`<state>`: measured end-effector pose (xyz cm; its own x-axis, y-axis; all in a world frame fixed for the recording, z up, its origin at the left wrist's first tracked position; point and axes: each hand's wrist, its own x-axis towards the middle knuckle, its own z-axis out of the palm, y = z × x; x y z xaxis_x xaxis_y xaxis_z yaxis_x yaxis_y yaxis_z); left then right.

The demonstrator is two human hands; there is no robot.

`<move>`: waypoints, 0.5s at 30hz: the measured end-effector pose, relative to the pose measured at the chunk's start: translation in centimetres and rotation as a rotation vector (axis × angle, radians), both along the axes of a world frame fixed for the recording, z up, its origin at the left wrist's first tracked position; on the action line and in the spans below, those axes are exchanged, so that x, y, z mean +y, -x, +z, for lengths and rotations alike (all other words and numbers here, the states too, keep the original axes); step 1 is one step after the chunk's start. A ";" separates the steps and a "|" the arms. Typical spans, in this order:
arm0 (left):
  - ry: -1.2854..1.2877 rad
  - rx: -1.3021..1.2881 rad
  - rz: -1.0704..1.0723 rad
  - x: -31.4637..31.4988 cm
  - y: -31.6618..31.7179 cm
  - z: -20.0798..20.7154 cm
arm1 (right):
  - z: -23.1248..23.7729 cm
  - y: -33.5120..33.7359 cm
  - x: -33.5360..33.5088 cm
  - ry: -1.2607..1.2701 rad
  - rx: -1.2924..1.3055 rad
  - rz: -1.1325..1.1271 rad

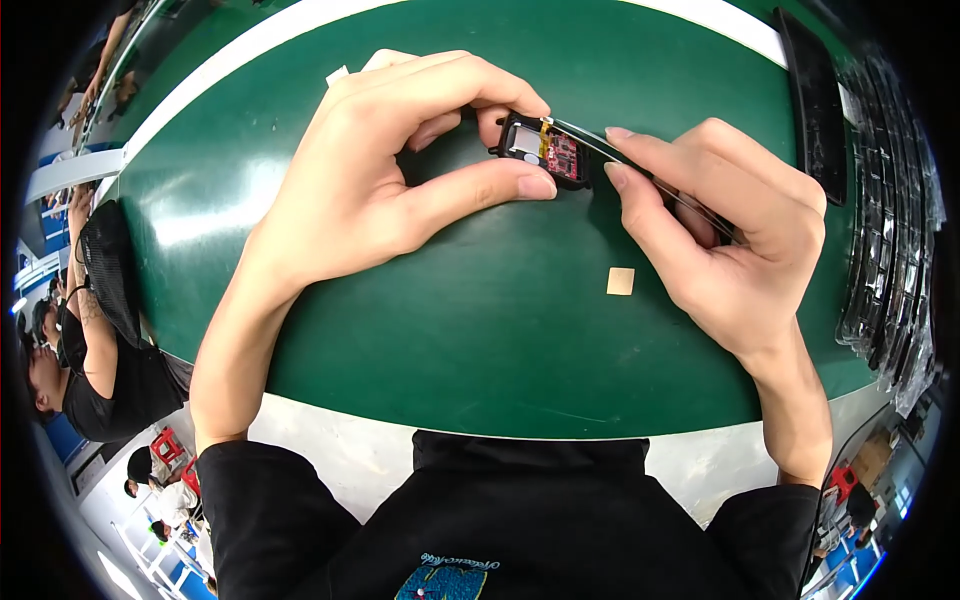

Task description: Use tweezers to precisely place and adjust small electronic components inside a smartwatch casing at an assembly line.

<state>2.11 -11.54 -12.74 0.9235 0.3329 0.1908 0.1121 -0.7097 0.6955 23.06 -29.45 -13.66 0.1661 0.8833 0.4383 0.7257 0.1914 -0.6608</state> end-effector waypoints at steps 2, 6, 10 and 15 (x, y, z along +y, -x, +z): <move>-0.010 0.002 -0.003 0.0 0.0 0.0 | 0.0 0.2 0.1 0.000 -0.010 -0.001; -0.011 -0.008 -0.016 0.3 -0.1 -0.3 | -0.2 0.3 0.4 -0.016 -0.044 0.004; 0.005 0.012 -0.050 0.7 0.0 -0.1 | -0.4 0.2 0.5 -0.033 -0.053 0.014; 0.082 0.029 -0.123 2.0 0.3 -0.2 | 0.0 -0.1 0.4 0.022 0.108 0.064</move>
<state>1.79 -9.50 -12.99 0.9631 0.2300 0.1400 0.0486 -0.6600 0.7497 23.21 -29.07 -13.67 0.1544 0.9030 0.4008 0.6368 0.2192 -0.7392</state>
